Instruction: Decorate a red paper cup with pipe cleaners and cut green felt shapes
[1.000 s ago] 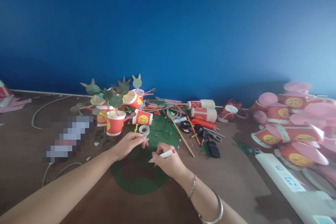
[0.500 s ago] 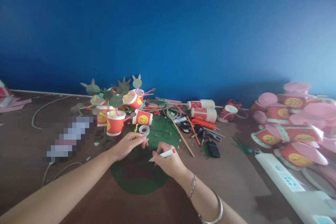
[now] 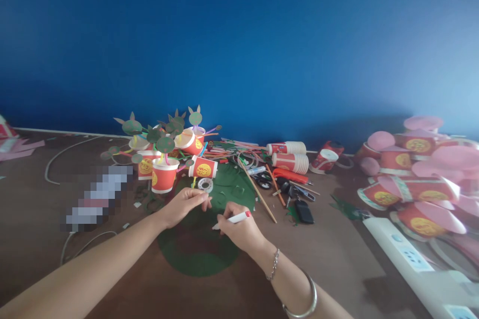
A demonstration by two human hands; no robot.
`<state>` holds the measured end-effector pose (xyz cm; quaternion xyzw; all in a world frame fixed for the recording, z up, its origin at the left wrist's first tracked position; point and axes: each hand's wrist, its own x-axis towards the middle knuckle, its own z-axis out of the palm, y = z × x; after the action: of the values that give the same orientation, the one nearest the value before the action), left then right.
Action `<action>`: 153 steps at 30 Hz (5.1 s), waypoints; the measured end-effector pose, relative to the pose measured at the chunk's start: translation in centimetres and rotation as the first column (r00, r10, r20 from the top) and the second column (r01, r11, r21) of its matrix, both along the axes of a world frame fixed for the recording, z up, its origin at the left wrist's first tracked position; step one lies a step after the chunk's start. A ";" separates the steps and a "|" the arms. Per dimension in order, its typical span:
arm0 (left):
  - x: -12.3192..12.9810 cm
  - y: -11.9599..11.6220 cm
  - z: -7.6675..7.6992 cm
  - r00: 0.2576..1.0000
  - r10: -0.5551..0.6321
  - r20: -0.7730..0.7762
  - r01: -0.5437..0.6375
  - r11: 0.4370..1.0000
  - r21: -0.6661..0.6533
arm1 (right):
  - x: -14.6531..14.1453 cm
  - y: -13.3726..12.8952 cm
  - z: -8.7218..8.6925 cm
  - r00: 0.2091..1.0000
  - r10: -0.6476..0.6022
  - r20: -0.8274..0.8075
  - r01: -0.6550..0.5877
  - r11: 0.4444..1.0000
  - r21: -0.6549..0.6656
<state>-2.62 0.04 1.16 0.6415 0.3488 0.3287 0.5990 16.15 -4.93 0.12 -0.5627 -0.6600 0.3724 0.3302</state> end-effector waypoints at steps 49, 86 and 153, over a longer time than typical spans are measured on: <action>0.0 0.0 -0.1 1.000 0.008 -0.014 -0.008 1.000 0.001 | -0.1 -0.2 0.3 1.000 0.020 0.005 -0.020 0.999 -0.028; 0.2 0.6 -0.6 0.864 0.232 0.448 -0.020 0.903 -0.429 | -0.1 -0.1 0.4 0.999 -0.023 -0.028 0.023 1.000 0.006; 0.1 0.9 -0.7 0.842 0.242 0.483 0.007 0.889 -0.458 | -0.2 -0.3 0.6 0.997 0.045 -0.055 -0.047 0.998 -0.032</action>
<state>-2.53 0.91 0.51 0.3499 0.2760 0.4410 0.7791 15.97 -5.23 0.77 -0.5425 -0.6573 0.4061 0.3297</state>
